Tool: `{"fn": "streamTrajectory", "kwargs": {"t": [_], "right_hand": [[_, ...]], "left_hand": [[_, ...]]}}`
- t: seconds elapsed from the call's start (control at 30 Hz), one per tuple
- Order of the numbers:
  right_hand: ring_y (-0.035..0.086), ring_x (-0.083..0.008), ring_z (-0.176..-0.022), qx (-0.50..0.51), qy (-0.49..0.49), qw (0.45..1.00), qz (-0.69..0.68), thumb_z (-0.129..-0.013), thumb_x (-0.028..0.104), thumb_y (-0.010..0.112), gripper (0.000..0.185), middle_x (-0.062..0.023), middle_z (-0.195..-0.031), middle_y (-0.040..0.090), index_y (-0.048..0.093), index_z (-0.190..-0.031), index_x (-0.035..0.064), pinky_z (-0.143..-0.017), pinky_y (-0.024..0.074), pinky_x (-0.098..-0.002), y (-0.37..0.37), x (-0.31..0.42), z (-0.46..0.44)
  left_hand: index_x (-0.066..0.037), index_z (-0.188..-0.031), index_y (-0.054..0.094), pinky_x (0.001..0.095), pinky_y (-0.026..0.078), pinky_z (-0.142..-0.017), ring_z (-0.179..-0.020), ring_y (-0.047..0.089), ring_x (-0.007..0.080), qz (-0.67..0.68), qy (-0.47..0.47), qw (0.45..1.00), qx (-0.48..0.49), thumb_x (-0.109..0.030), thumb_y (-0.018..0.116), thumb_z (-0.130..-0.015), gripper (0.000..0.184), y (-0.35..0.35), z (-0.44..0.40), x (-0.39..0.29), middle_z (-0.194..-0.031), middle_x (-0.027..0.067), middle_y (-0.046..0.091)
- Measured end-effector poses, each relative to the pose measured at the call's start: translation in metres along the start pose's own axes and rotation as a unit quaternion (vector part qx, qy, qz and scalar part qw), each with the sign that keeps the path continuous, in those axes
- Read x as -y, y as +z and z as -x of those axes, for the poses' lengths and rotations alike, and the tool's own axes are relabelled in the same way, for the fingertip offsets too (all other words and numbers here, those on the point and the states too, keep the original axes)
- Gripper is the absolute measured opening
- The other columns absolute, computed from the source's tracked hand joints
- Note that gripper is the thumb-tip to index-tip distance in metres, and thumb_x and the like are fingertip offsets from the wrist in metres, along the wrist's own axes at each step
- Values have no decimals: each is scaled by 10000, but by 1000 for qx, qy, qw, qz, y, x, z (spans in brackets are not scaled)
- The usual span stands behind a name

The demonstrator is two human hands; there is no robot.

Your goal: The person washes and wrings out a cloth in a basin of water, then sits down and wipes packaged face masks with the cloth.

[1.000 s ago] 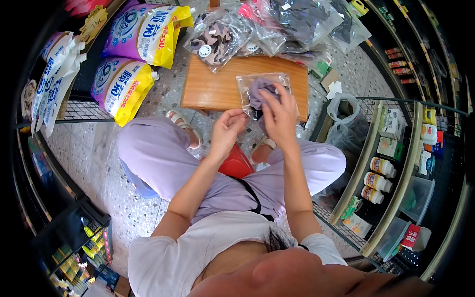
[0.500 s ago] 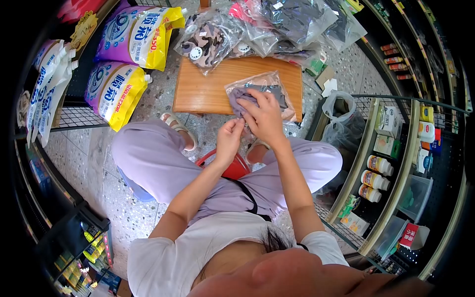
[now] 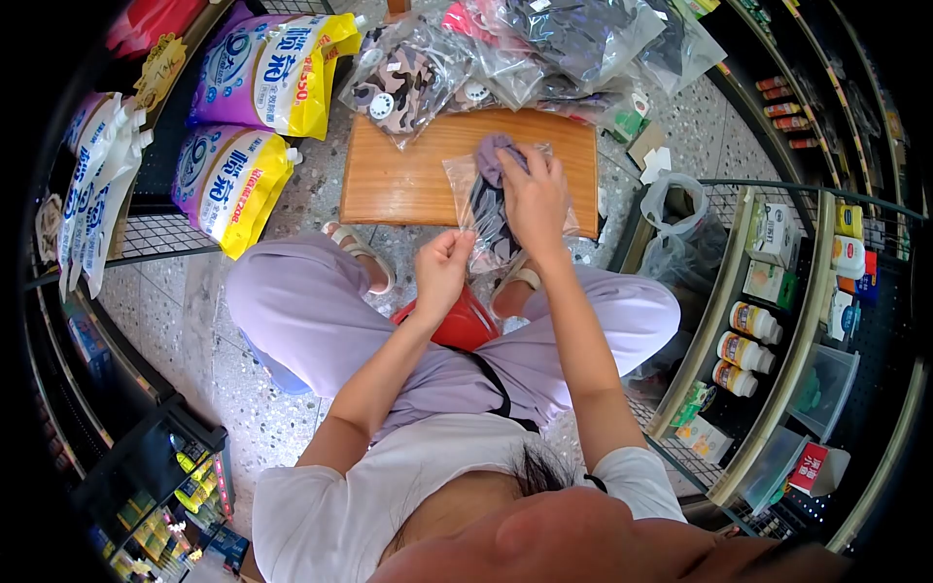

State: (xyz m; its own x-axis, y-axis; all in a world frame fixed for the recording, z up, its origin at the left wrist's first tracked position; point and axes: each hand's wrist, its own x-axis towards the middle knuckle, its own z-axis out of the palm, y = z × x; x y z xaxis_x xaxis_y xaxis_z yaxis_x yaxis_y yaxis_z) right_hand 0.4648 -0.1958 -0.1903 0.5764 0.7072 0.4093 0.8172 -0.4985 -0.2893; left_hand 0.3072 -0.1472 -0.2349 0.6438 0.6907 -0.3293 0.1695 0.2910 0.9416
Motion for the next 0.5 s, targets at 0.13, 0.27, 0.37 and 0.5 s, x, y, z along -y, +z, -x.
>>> {"fn": "streamTrajectory", "kwargs": {"t": [0.13,0.27,0.37,0.5], "right_hand": [[525,-293,-950,-13,15,1000,17,-800,115,591,285,-73,-1120,587,668,-1074,140,-771,430,-411,1,-5,-1],[528,-303,-944,-35,43,997,57,-801,115,587,279,-77,-1116,589,675,-1065,135,-773,430,-416,2,-7,-1],[528,-310,-943,-50,64,992,93,-800,116,584,278,-82,-1118,591,679,-1061,132,-779,431,-417,3,-13,0],[530,-315,-947,-77,89,987,114,-813,129,578,269,-91,-1129,592,679,-1062,131,-794,436,-417,-2,-33,3]], "left_hand": [[-4,-769,637,223,297,-485,-562,380,14,7,44,999,-4,-214,592,-924,266,1,-3,8,-587,-83,479],[-3,-778,640,230,317,-498,-561,392,27,-2,30,1000,-1,-228,599,-916,267,-1,-3,3,-588,-66,489],[-8,-788,646,236,325,-500,-553,400,34,-39,39,998,-4,-247,601,-912,273,-4,-5,3,-583,-50,498],[-13,-797,653,237,336,-501,-548,421,37,-35,42,998,-1,-252,599,-910,270,-5,-11,10,-586,-39,530]]}}
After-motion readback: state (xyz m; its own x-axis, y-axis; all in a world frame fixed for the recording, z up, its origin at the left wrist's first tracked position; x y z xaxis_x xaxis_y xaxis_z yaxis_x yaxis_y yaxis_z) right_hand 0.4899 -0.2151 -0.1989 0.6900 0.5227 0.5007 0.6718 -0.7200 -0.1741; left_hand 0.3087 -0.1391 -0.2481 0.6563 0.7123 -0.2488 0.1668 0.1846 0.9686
